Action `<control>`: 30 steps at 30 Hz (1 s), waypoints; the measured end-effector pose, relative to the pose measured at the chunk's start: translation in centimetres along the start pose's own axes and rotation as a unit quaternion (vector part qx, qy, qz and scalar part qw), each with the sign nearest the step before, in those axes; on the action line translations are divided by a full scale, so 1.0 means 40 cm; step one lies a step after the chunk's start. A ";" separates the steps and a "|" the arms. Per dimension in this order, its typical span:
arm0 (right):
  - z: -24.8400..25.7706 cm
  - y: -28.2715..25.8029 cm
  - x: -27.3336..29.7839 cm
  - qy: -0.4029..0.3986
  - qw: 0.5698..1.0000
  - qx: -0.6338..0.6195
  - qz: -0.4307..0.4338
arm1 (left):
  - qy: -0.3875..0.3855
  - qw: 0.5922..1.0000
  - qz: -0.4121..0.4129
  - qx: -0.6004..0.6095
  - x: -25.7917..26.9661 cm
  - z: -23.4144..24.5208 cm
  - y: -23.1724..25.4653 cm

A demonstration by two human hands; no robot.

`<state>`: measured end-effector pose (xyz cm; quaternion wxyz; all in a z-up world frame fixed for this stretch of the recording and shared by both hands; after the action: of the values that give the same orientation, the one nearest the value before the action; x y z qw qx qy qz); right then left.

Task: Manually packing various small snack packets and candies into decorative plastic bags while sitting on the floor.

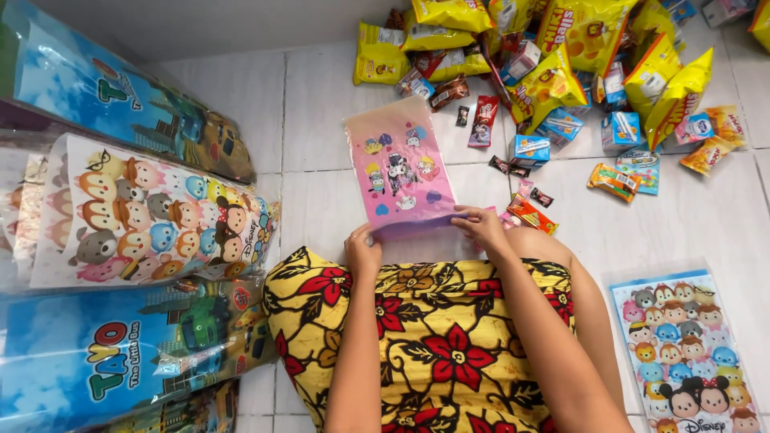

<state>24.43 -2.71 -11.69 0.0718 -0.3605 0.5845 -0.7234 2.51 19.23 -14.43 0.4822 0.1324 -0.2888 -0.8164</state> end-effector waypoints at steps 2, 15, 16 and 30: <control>0.006 0.015 -0.016 0.000 1.000 0.007 0.011 | -0.005 0.998 0.006 0.058 0.030 0.067 0.055; -0.007 -0.003 0.004 -0.012 0.995 0.073 0.072 | 0.065 0.968 -0.216 0.108 0.121 0.279 0.282; -0.006 -0.003 0.003 -0.011 0.995 0.073 0.072 | 0.064 0.968 -0.215 0.108 0.121 0.280 0.286; -0.008 -0.008 -0.019 -0.024 0.989 0.116 0.092 | 0.106 0.986 -0.067 -0.109 0.118 0.204 0.140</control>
<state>24.89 -1.95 -11.74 0.1929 -0.3117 0.5256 -0.7677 0.08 15.88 -4.28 0.4660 0.1840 -0.1355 -0.8548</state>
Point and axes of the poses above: each hand's wrist, its own x-axis away from the middle knuckle, its own z-axis out of the back of the hand, y = z × x, the point moved 7 cm from there along -x, towards the middle knuckle, and after that the axes turned 6 degrees about -x, right-handed, at the moved point
